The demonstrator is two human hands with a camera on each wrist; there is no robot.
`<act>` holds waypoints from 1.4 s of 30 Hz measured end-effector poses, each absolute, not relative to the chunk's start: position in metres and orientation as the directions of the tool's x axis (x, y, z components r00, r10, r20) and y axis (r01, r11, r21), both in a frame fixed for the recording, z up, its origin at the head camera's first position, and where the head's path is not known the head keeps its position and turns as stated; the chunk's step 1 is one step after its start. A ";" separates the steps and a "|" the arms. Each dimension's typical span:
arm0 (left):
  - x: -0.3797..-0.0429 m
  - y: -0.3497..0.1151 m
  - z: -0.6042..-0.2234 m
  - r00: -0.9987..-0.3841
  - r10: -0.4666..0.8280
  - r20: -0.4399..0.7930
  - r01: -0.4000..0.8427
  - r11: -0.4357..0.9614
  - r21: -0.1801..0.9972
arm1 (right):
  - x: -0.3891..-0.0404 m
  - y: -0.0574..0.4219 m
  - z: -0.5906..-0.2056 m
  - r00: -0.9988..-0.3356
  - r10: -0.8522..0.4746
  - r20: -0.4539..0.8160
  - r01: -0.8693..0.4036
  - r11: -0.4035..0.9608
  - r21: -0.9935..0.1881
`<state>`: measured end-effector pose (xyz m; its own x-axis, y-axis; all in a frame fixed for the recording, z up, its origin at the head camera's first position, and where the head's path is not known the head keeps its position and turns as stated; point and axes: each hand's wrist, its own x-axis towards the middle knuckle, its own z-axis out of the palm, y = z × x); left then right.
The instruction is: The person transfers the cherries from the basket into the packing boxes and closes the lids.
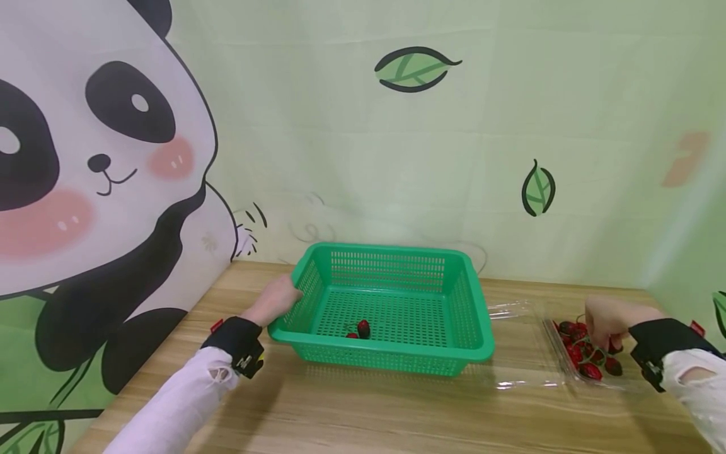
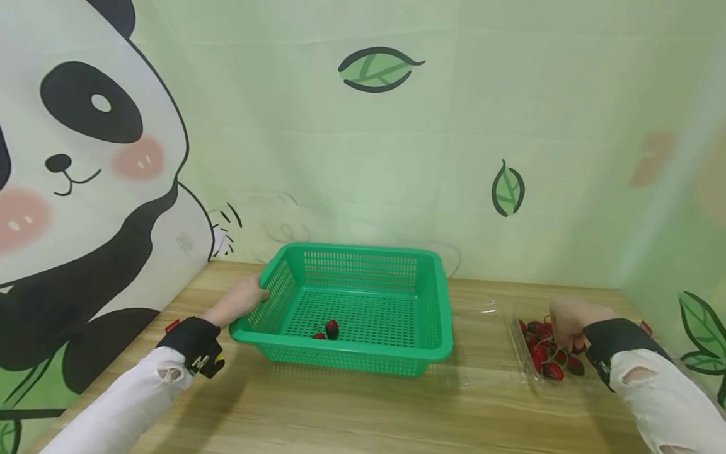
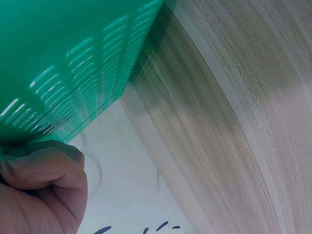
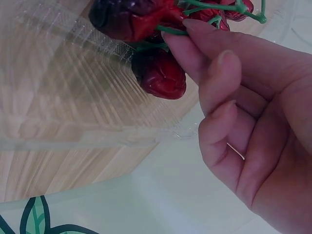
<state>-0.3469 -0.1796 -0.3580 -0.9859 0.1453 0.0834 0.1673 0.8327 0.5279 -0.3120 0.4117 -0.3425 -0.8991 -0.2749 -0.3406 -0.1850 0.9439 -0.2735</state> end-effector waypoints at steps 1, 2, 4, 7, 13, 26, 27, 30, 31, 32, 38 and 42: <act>-0.347 -0.180 -0.358 -0.986 0.144 0.083 0.166 0.832 0.529 | -0.312 0.411 -0.343 -0.899 -0.273 -0.343 -0.184 0.945 -0.271; -0.347 -0.179 -0.359 -0.986 0.143 0.081 0.164 0.832 0.529 | -0.312 0.411 -0.343 -0.899 -0.272 -0.344 -0.184 0.946 -0.268; -0.347 -0.179 -0.359 -0.988 0.137 0.077 0.157 0.832 0.533 | -0.311 0.410 -0.343 -0.898 -0.270 -0.347 -0.181 0.946 -0.268; -0.347 -0.179 -0.359 -0.990 0.122 0.065 0.138 0.832 0.538 | -0.311 0.410 -0.343 -0.897 -0.267 -0.353 -0.176 0.947 -0.270; -0.345 -0.178 -0.357 -0.991 0.121 0.060 0.134 0.842 0.522 | -0.310 0.410 -0.343 -0.892 -0.274 -0.359 -0.167 0.939 -0.302; -0.343 -0.177 -0.354 -0.989 0.136 0.064 0.150 0.847 0.510 | -0.305 0.411 -0.339 -0.898 -0.279 -0.339 -0.151 0.922 -0.357; -0.343 -0.177 -0.354 -0.988 0.139 0.065 0.152 0.846 0.511 | -0.306 0.411 -0.338 -0.899 -0.274 -0.341 -0.145 0.922 -0.359; -0.344 -0.178 -0.354 -0.987 0.144 0.069 0.159 0.842 0.516 | -0.307 0.410 -0.334 -0.898 -0.265 -0.351 -0.132 0.924 -0.360; -0.345 -0.178 -0.355 -0.988 0.141 0.067 0.155 0.840 0.519 | -0.308 0.410 -0.333 -0.896 -0.268 -0.354 -0.135 0.924 -0.359; -0.345 -0.178 -0.355 -0.987 0.143 0.068 0.157 0.840 0.520 | -0.309 0.410 -0.333 -0.893 -0.274 -0.356 -0.141 0.924 -0.355; -0.345 -0.179 -0.357 -0.987 0.145 0.073 0.162 0.842 0.515 | -0.313 0.408 -0.329 -0.891 -0.282 -0.356 -0.165 0.932 -0.324; -0.346 -0.179 -0.358 -0.987 0.144 0.078 0.163 0.841 0.516 | -0.314 0.406 -0.326 -0.892 -0.288 -0.349 -0.174 0.930 -0.323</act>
<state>-0.3460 -0.1791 -0.3581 -0.9866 0.1436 0.0780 0.1632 0.8410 0.5159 -0.3142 0.4060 -0.3256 -0.8917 -0.2879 -0.3491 -0.1741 0.9304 -0.3226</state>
